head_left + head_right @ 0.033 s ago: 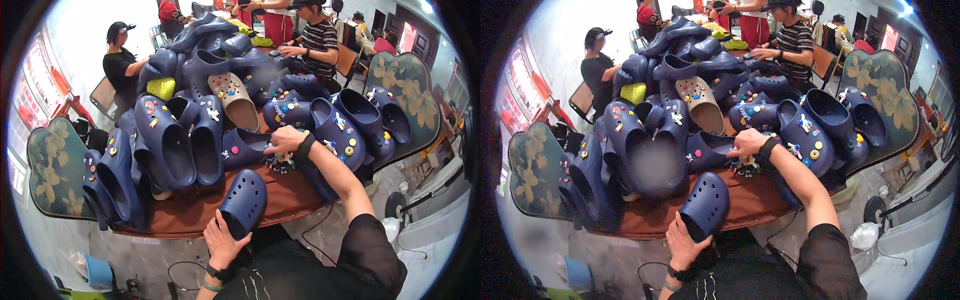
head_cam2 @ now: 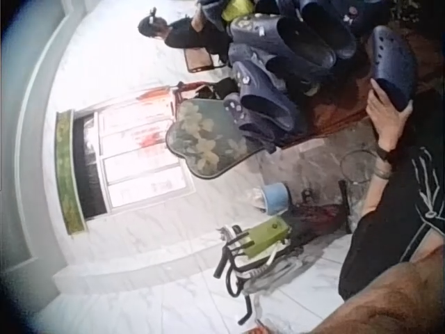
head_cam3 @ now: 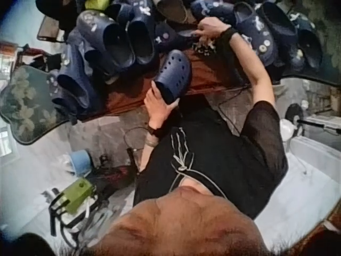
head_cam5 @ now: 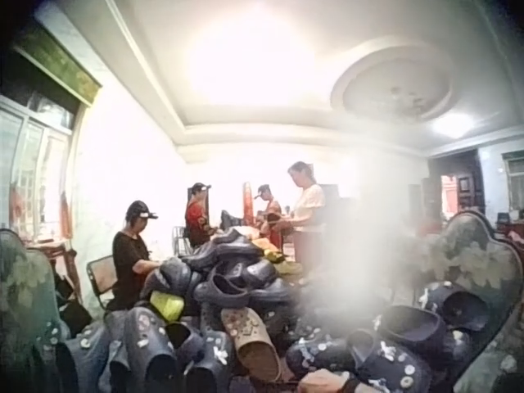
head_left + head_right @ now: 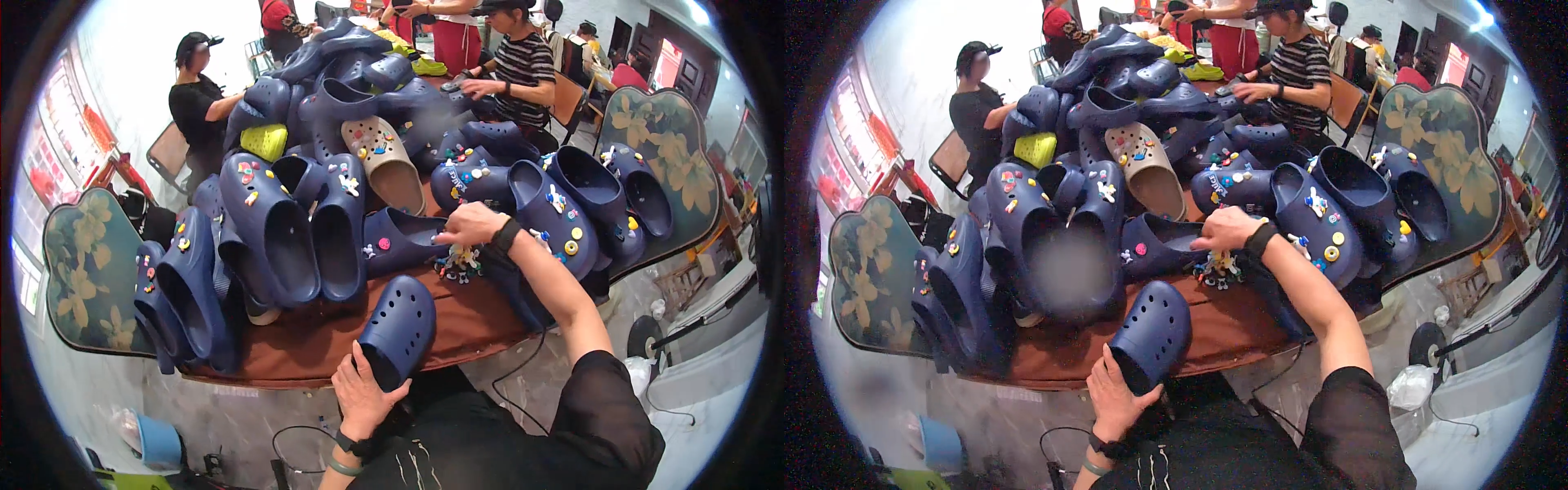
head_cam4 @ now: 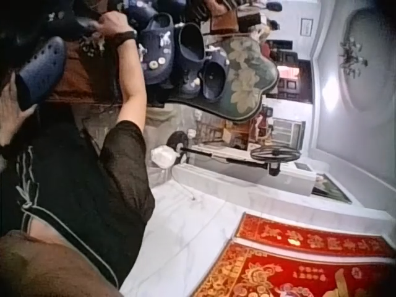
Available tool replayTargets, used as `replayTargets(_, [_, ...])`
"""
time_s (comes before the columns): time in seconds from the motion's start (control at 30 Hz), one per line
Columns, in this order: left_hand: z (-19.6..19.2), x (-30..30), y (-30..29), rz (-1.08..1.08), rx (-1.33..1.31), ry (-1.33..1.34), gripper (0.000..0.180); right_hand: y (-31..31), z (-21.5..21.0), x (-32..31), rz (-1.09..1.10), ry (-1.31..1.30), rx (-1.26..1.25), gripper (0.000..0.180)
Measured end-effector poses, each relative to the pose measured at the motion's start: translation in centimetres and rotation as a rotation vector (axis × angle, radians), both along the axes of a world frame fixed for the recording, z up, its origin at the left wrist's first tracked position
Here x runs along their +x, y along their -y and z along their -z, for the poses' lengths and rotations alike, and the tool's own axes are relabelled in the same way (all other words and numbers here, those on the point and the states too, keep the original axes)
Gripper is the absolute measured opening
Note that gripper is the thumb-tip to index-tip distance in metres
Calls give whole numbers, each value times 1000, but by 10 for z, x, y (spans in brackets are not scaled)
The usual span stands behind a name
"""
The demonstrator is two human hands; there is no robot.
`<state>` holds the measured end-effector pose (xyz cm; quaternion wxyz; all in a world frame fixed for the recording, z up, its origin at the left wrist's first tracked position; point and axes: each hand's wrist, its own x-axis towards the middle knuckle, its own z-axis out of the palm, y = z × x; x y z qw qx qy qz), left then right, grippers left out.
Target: Manually attaching decorative charms (Jibbitz) into the holes of foam clogs (crocs).
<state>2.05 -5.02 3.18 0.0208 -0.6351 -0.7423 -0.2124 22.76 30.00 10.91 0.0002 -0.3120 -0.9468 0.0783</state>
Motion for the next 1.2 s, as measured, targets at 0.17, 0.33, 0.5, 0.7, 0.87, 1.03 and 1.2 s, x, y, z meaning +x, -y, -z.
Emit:
replayTargets(0.17, [-1, 0, -2, 36, 31, -8, 126, -24, 17, 15, 131, -214, 169, 36])
replayTargets(0.33, [-1, 0, 0, 29, -13, 20, 130, -27, 63, -10, -383, -340, 161, 26])
replayTargets(0.5, [1, 0, 1, 29, -9, 21, 130, -23, 69, -15, -283, -33, 280, 34])
replayTargets(0.7, [0, 0, 1, 31, -13, 26, 131, -28, 77, -23, -275, -64, 341, 48])
replayTargets(0.87, [3, -1, 1, 41, 5, 21, 130, -26, 70, -21, -49, -184, 154, 62])
replayTargets(1.03, [2, -2, 3, 30, -6, 32, 129, -10, 41, -2, 70, -227, -66, 64])
replayTargets(1.2, [-1, -2, -1, 44, 38, 31, 128, -14, 39, 23, 228, -401, -450, 56])
